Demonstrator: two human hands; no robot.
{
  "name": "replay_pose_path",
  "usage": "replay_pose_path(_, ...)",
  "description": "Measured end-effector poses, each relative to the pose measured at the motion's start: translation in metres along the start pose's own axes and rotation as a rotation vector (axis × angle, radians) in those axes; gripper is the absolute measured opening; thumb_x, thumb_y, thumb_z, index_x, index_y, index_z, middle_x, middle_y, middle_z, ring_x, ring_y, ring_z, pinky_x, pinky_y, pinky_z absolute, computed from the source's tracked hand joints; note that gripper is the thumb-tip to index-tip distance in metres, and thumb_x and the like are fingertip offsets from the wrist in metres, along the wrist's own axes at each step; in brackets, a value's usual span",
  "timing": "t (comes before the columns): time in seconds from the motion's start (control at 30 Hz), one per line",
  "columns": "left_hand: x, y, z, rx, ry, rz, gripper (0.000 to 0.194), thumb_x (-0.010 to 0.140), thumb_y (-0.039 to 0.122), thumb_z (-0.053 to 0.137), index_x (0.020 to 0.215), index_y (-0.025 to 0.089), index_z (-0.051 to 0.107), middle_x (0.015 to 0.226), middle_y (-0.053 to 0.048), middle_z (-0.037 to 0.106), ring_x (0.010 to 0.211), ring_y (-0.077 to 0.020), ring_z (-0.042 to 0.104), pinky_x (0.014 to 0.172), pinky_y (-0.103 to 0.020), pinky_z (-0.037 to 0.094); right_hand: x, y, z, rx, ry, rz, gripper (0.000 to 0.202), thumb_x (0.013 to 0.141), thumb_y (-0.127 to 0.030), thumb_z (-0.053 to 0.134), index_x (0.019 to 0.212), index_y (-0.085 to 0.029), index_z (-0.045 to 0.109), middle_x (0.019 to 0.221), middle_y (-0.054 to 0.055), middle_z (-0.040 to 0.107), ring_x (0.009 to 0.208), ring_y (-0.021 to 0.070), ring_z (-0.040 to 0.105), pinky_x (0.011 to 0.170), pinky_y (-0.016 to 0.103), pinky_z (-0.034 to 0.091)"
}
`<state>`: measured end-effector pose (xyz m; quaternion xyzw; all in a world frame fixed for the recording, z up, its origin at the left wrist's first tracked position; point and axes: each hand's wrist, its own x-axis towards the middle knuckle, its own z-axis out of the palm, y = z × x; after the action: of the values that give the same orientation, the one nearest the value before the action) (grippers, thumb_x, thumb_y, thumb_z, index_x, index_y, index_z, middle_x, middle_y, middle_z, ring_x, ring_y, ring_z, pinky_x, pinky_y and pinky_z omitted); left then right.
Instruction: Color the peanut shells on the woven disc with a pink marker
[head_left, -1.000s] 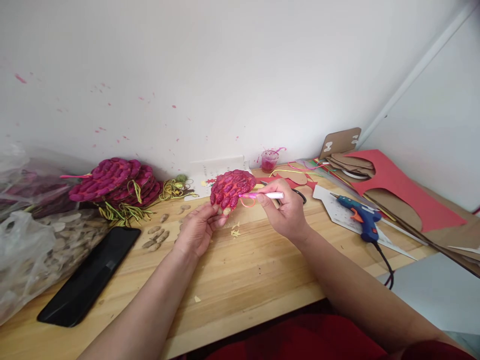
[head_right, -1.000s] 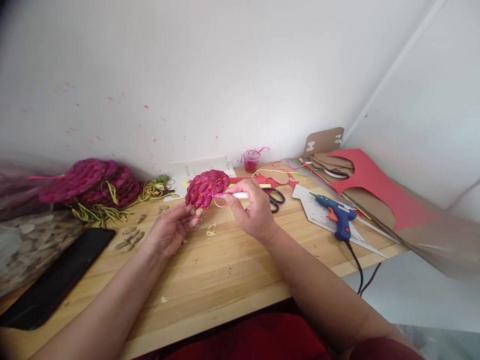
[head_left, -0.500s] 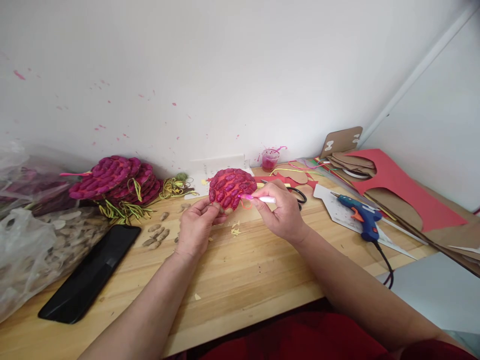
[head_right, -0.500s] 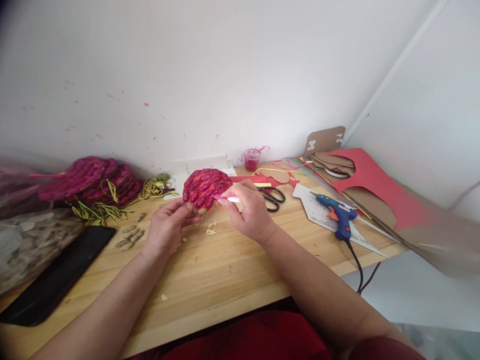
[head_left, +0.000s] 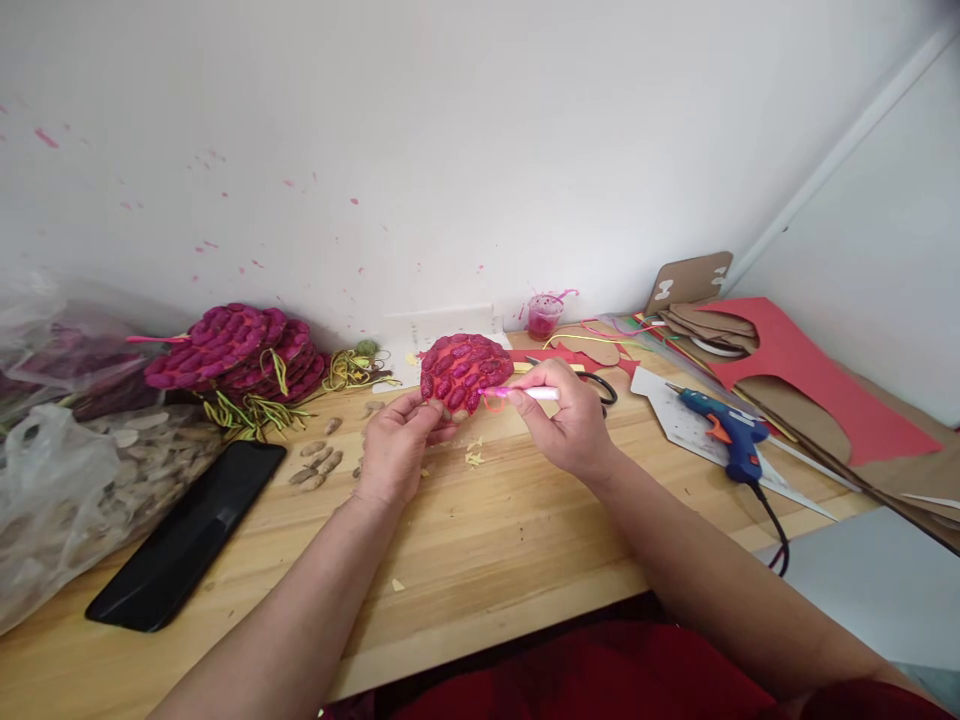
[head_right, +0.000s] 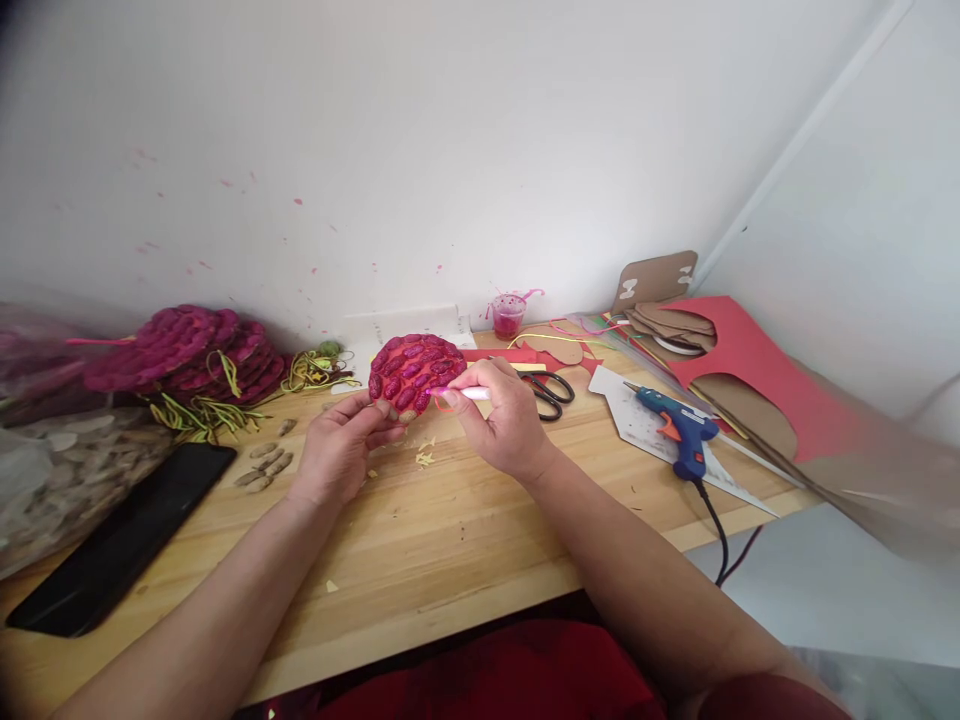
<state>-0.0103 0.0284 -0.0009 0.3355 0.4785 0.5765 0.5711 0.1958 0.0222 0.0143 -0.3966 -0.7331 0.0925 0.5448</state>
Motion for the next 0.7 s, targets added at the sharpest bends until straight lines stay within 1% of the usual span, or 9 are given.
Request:
replay_pose_path(0.17, -0.001, 0.002, 0.001, -0.018, 0.01, -0.018, 0.043, 0.05, 0.034, 0.097, 0.08, 0.014, 0.074, 0.074, -0.003, 0.073, 0.063, -0.0149, 0.067, 0.063, -0.027, 0.059, -0.001, 0.0, 0.002, 0.034, -0.002, 0.013, 0.006, 0.097, -0.029, 0.066, 0.091, -0.025, 0.065, 0.086, 0.002, 0.073, 0.08, 0.0197, 0.067, 0.074, 0.036, 0.052)
replay_pose_path(0.3, 0.0, 0.0, 0.0, -0.036, 0.016, -0.015, 0.045, 0.049, 0.036, 0.097, 0.081, 0.012, 0.075, 0.075, -0.004, 0.073, 0.065, -0.0149, 0.068, 0.064, -0.026, 0.059, -0.003, 0.004, 0.003, -0.006, -0.001, 0.033, 0.01, 0.096, -0.029, 0.067, 0.088, -0.025, 0.062, 0.081, 0.001, 0.07, 0.076, 0.0191, 0.064, 0.072, 0.035, 0.05)
replay_pose_path(0.37, 0.002, -0.002, -0.001, -0.043, 0.017, -0.01, 0.047, 0.05, 0.037, 0.098, 0.082, 0.012, 0.075, 0.077, -0.004, 0.073, 0.067, -0.0149, 0.068, 0.064, -0.026, 0.059, -0.002, 0.008, 0.001, -0.019, 0.015, 0.074, 0.012, 0.096, -0.032, 0.067, 0.087, -0.025, 0.062, 0.079, 0.001, 0.069, 0.071, 0.018, 0.062, 0.067, 0.034, 0.048)
replay_pose_path(0.43, 0.004, -0.004, -0.002, -0.051, 0.011, -0.017, 0.048, 0.05, 0.038, 0.098, 0.083, 0.012, 0.075, 0.078, -0.004, 0.074, 0.068, -0.015, 0.068, 0.065, -0.025, 0.059, 0.004, 0.016, -0.006, -0.001, 0.079, 0.163, 0.015, 0.096, -0.037, 0.066, 0.09, -0.025, 0.063, 0.076, 0.0, 0.067, 0.063, 0.016, 0.057, 0.06, 0.032, 0.044)
replay_pose_path(0.5, 0.005, -0.006, -0.002, -0.063, 0.009, -0.028, 0.049, 0.049, 0.037, 0.099, 0.083, 0.012, 0.075, 0.079, -0.004, 0.074, 0.069, -0.015, 0.069, 0.065, -0.025, 0.06, 0.018, 0.025, -0.018, 0.026, 0.153, 0.275, 0.02, 0.095, -0.044, 0.067, 0.092, -0.024, 0.063, 0.074, -0.002, 0.066, 0.06, 0.0151, 0.055, 0.057, 0.03, 0.042)
replay_pose_path(0.57, 0.006, -0.007, -0.002, -0.075, 0.009, -0.043, 0.05, 0.047, 0.035, 0.1, 0.084, 0.012, 0.075, 0.08, -0.004, 0.075, 0.069, -0.0149, 0.07, 0.066, -0.025, 0.061, 0.041, 0.035, -0.034, 0.015, 0.19, 0.35, 0.025, 0.092, -0.048, 0.068, 0.094, -0.024, 0.063, 0.075, -0.002, 0.068, 0.064, 0.0161, 0.059, 0.061, 0.03, 0.045)
replay_pose_path(0.6, 0.006, -0.007, -0.002, -0.081, 0.008, -0.053, 0.051, 0.047, 0.034, 0.1, 0.085, 0.012, 0.075, 0.081, -0.005, 0.076, 0.068, -0.0148, 0.07, 0.067, -0.025, 0.062, 0.054, 0.04, -0.042, -0.018, 0.201, 0.372, 0.026, 0.091, -0.049, 0.068, 0.095, -0.024, 0.062, 0.076, -0.001, 0.069, 0.066, 0.0168, 0.061, 0.063, 0.03, 0.046)
replay_pose_path(0.67, 0.006, -0.007, -0.002, -0.089, 0.006, -0.07, 0.051, 0.047, 0.031, 0.1, 0.087, 0.012, 0.075, 0.083, -0.006, 0.077, 0.069, -0.0147, 0.071, 0.067, -0.024, 0.062, 0.082, 0.05, -0.055, -0.164, 0.21, 0.401, 0.024, 0.091, -0.047, 0.066, 0.094, -0.024, 0.062, 0.078, -0.001, 0.071, 0.068, 0.0178, 0.062, 0.066, 0.031, 0.046)
replay_pose_path(0.7, 0.006, -0.007, -0.002, -0.092, 0.005, -0.076, 0.05, 0.048, 0.031, 0.1, 0.087, 0.012, 0.075, 0.083, -0.006, 0.077, 0.069, -0.0148, 0.072, 0.067, -0.024, 0.062, 0.095, 0.056, -0.059, -0.257, 0.187, 0.42, 0.022, 0.09, -0.045, 0.066, 0.092, -0.024, 0.062, 0.078, 0.0, 0.071, 0.07, 0.0184, 0.063, 0.069, 0.032, 0.047)
